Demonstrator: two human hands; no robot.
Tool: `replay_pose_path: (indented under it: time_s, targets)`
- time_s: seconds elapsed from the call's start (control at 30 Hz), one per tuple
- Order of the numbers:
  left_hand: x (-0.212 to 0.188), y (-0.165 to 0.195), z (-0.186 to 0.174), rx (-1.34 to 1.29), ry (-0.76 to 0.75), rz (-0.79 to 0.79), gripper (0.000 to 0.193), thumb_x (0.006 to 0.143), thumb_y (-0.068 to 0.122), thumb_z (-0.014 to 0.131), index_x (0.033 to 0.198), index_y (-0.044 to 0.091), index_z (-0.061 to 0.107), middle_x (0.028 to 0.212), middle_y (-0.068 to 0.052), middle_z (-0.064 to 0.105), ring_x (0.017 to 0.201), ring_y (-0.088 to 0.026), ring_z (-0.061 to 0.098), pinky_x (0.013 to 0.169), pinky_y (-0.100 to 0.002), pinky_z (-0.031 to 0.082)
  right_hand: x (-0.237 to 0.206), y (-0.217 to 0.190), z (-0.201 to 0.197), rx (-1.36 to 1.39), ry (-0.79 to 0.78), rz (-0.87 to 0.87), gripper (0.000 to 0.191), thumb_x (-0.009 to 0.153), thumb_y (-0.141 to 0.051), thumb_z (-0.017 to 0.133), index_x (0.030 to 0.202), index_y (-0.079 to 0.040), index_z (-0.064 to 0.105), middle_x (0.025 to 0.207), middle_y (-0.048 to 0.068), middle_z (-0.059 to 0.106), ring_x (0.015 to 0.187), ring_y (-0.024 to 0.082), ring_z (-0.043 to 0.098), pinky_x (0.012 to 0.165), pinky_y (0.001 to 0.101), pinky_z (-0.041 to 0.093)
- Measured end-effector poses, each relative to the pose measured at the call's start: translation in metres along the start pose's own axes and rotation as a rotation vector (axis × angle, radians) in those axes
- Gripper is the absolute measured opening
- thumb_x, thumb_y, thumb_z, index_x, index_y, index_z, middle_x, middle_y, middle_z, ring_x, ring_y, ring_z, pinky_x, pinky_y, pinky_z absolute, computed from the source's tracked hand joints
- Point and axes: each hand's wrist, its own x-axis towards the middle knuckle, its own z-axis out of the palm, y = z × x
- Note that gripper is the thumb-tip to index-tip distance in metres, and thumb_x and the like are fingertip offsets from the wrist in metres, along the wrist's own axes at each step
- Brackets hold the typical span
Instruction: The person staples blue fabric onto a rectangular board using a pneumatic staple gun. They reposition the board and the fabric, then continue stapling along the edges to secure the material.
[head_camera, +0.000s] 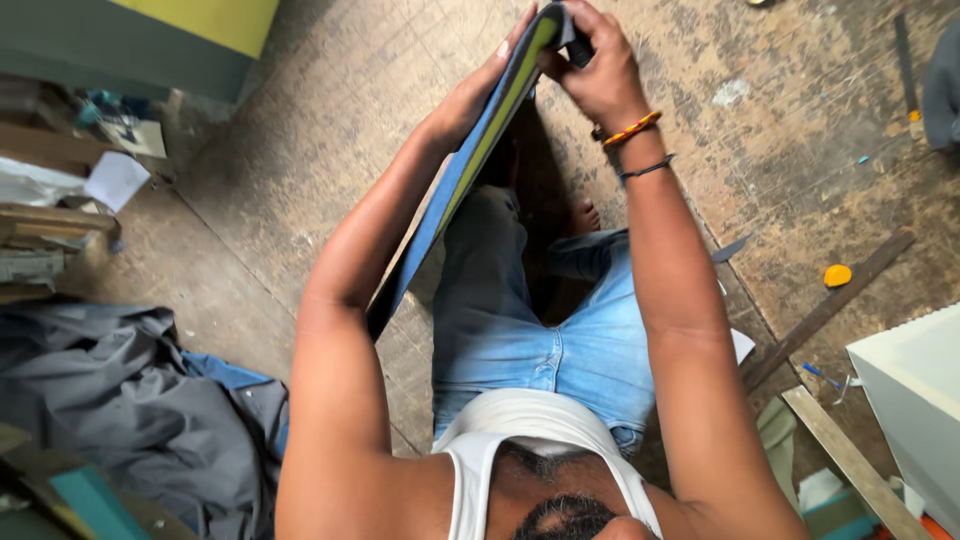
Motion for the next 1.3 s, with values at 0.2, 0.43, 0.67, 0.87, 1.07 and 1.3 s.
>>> replay_pose_path:
  time_s: [0.2, 0.43, 0.67, 0.87, 1.07, 1.3]
  targets:
    - [-0.001, 0.01, -0.015, 0.052, -0.039, 0.019, 0.067, 0.116, 0.046, 0.038, 0.171, 0.01, 0.022, 0.178, -0.006, 0.023, 0.165, -0.023, 0.023, 0.136, -0.038, 0.018, -0.003, -0.022, 0.014, 0.082, 0.156, 0.143, 0.038, 0.095, -0.003, 0.087, 0.122, -0.01, 0.061, 0.102, 0.0, 0.062, 0.09, 0.011, 0.061, 0.078, 0.0264, 0.055]
    - [-0.005, 0.011, -0.019, 0.336, -0.06, 0.101, 0.067, 0.116, 0.042, 0.039, 0.17, 0.011, 0.014, 0.179, -0.011, 0.012, 0.167, -0.026, 0.01, 0.137, -0.04, 0.011, -0.042, -0.046, 0.007, 0.308, 0.234, 0.488, 0.022, 0.096, -0.026, 0.084, 0.1, -0.008, 0.072, 0.091, -0.001, 0.065, 0.073, 0.006, 0.063, 0.064, 0.0211, 0.057]
    - [-0.003, 0.013, -0.006, 0.72, -0.033, 0.157, 0.062, 0.119, 0.035, 0.041, 0.169, 0.013, 0.012, 0.178, -0.015, 0.015, 0.166, -0.031, 0.013, 0.138, -0.043, 0.014, -0.021, -0.069, 0.047, -0.503, 0.383, 0.352, 0.06, 0.085, -0.058, 0.083, 0.079, 0.001, 0.074, 0.08, 0.018, 0.058, 0.08, 0.031, 0.056, 0.071, 0.0379, 0.049]
    - [-0.004, 0.023, 0.006, 0.69, -0.033, 0.151, 0.064, 0.118, 0.032, 0.046, 0.169, 0.012, 0.013, 0.177, -0.016, 0.017, 0.165, -0.032, 0.014, 0.136, -0.044, 0.014, -0.009, -0.083, 0.05, -0.437, 0.549, 0.536, 0.062, 0.095, -0.062, 0.062, 0.081, -0.002, 0.074, 0.096, 0.024, 0.059, 0.09, 0.036, 0.06, 0.083, 0.0424, 0.051]
    - [-0.004, 0.037, 0.025, 0.728, 0.0, 0.121, 0.065, 0.116, 0.034, 0.046, 0.169, 0.013, 0.015, 0.176, -0.016, 0.019, 0.165, -0.03, 0.016, 0.136, -0.041, 0.016, -0.002, -0.098, 0.054, -0.174, 0.578, 0.704, 0.076, 0.097, -0.065, 0.046, 0.074, 0.004, 0.068, 0.063, 0.016, 0.065, 0.059, 0.031, 0.064, 0.059, 0.0456, 0.046]
    - [-0.003, 0.017, 0.016, 0.094, -0.001, 0.005, 0.067, 0.116, 0.049, 0.027, 0.169, 0.008, 0.019, 0.177, -0.012, 0.018, 0.166, -0.024, 0.015, 0.136, -0.037, 0.01, 0.002, -0.101, 0.067, -0.175, 0.793, 0.519, 0.072, 0.105, -0.057, 0.048, 0.077, 0.008, 0.06, 0.067, 0.02, 0.06, 0.063, 0.033, 0.057, 0.064, 0.0453, 0.048]
